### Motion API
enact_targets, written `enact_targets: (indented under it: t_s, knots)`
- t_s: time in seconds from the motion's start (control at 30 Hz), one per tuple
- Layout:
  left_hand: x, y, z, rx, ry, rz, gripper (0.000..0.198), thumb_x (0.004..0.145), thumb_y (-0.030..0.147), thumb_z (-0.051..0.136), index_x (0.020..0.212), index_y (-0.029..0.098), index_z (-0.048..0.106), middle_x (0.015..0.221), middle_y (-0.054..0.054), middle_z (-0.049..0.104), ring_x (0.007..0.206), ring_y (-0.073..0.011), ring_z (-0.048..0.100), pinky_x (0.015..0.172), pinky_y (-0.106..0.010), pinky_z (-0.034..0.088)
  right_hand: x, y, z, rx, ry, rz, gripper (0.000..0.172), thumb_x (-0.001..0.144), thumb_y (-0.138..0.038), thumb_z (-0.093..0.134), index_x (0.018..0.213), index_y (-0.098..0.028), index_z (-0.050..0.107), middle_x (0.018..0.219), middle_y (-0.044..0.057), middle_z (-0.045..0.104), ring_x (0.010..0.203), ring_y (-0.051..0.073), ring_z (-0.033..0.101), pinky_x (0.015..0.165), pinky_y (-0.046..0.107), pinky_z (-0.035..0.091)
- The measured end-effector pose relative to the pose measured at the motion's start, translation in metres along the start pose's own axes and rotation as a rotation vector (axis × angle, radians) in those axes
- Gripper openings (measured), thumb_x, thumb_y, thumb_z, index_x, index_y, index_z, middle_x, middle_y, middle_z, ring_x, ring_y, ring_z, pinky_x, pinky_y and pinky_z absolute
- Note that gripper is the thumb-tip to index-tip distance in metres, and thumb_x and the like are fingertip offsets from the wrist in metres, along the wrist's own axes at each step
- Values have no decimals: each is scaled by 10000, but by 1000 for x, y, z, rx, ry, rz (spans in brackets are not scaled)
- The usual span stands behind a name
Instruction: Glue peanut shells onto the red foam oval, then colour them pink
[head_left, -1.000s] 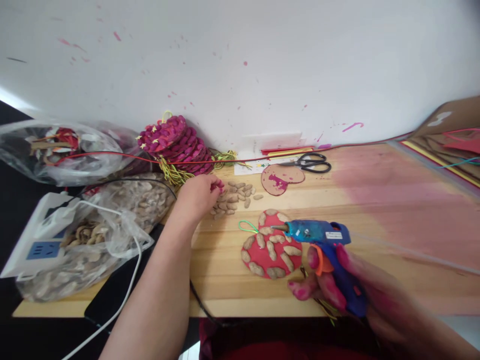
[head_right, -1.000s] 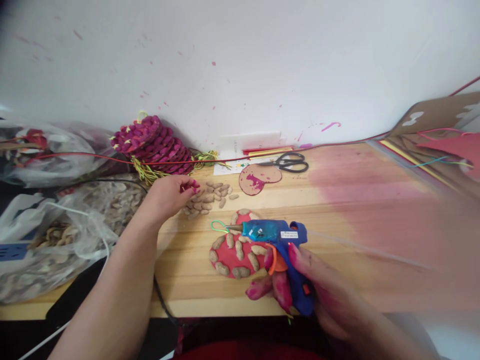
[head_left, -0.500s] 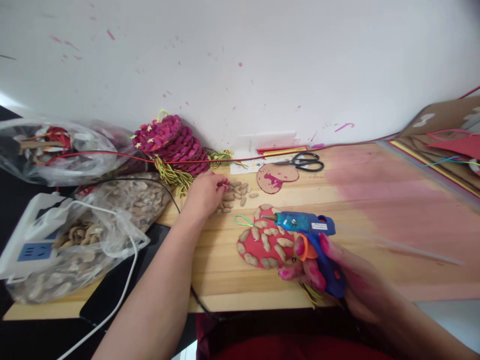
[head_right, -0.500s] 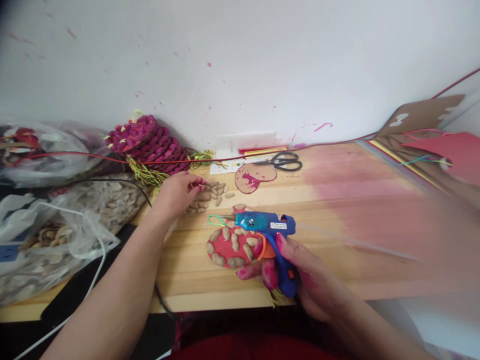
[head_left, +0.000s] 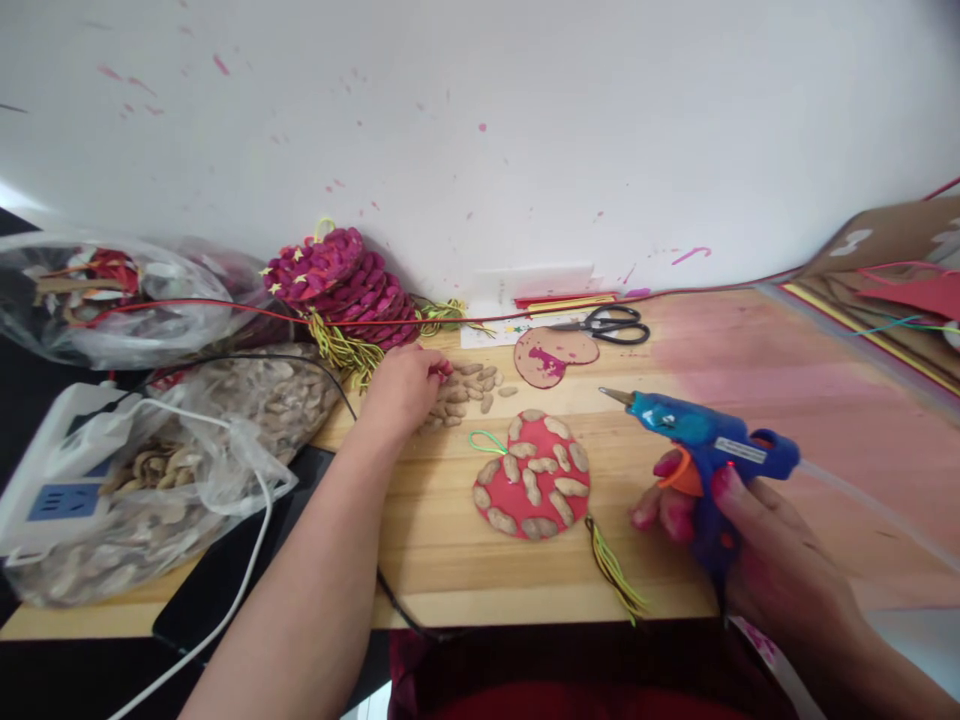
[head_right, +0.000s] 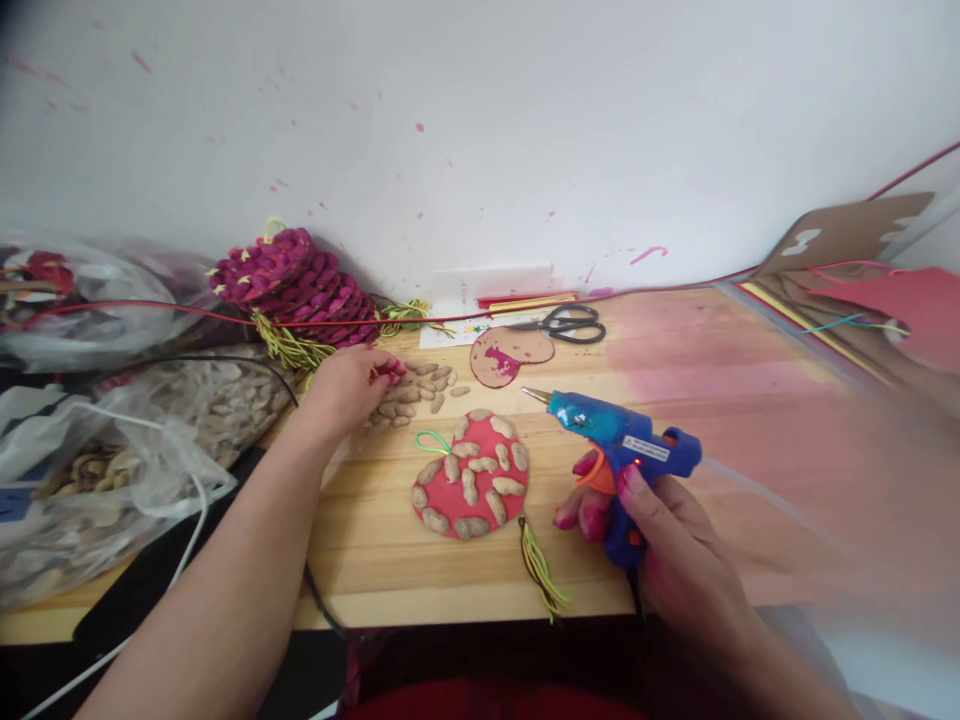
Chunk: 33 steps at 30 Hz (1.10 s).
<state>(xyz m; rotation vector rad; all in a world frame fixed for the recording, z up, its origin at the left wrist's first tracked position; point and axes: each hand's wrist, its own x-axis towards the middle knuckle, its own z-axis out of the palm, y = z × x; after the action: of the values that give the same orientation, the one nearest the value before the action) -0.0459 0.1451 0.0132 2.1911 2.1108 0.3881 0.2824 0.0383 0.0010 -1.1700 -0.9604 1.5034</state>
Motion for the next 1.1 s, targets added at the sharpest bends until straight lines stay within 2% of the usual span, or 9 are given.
enact_targets:
  t_s: [0.13,0.23,0.37,0.47,0.6,0.77,0.9,1.1]
  knots:
    - [0,-9,-2,-15,100,-40,294,844,207,523,996,189,775,992,-99,754,972,-264,671,880,-338,482,4,7,-7,-69,-3,-43,276,894,-505,632,878,-241,708,624,40,608,740,238,664,666,309,533]
    - [-1,-16,-10,-13,144,-138,290,857,273,532,995,193,773,961,-86,768,888,-253,682,822,-330,486,3,9,-6,-138,1,-78,294,841,-543,678,844,-250,711,644,40,620,734,242,665,660,313,566]
    - [-4,-18,-23,56,27,-236,268,847,327,566,937,192,778,836,-79,760,788,-251,676,749,-330,470,1,5,-2,-257,43,-107,394,794,-616,684,700,-235,721,717,79,659,769,260,668,693,336,597]
    - [-5,-14,-29,82,-63,-220,245,829,324,585,909,197,779,798,-66,752,768,-241,671,724,-321,457,1,4,-2,-284,87,-127,424,786,-614,689,604,-232,703,774,98,682,840,278,674,744,340,604]
    - [-6,-11,-28,57,-138,-173,235,787,251,579,898,209,782,825,-49,760,767,-223,670,718,-304,453,3,5,-5,-275,114,-87,412,739,-630,721,624,-234,716,757,103,691,841,300,684,743,356,607]
    - [-5,-12,-22,52,-84,-173,239,773,240,582,901,211,781,808,-53,755,764,-229,668,723,-308,456,2,7,-9,-291,89,-49,405,751,-630,706,700,-229,740,776,111,706,829,294,685,649,309,586]
    - [-4,-13,-19,57,-57,-189,196,779,280,610,864,215,775,741,-50,737,731,-234,662,696,-317,447,1,7,-6,-318,89,-56,456,769,-643,686,618,-214,707,799,114,717,821,263,685,657,268,573]
    - [-5,-8,-22,-2,53,-234,109,744,263,658,789,217,746,714,-28,723,681,-208,644,685,-310,442,2,10,-6,-292,87,-49,410,762,-625,711,686,-222,720,759,85,711,790,238,684,669,255,571]
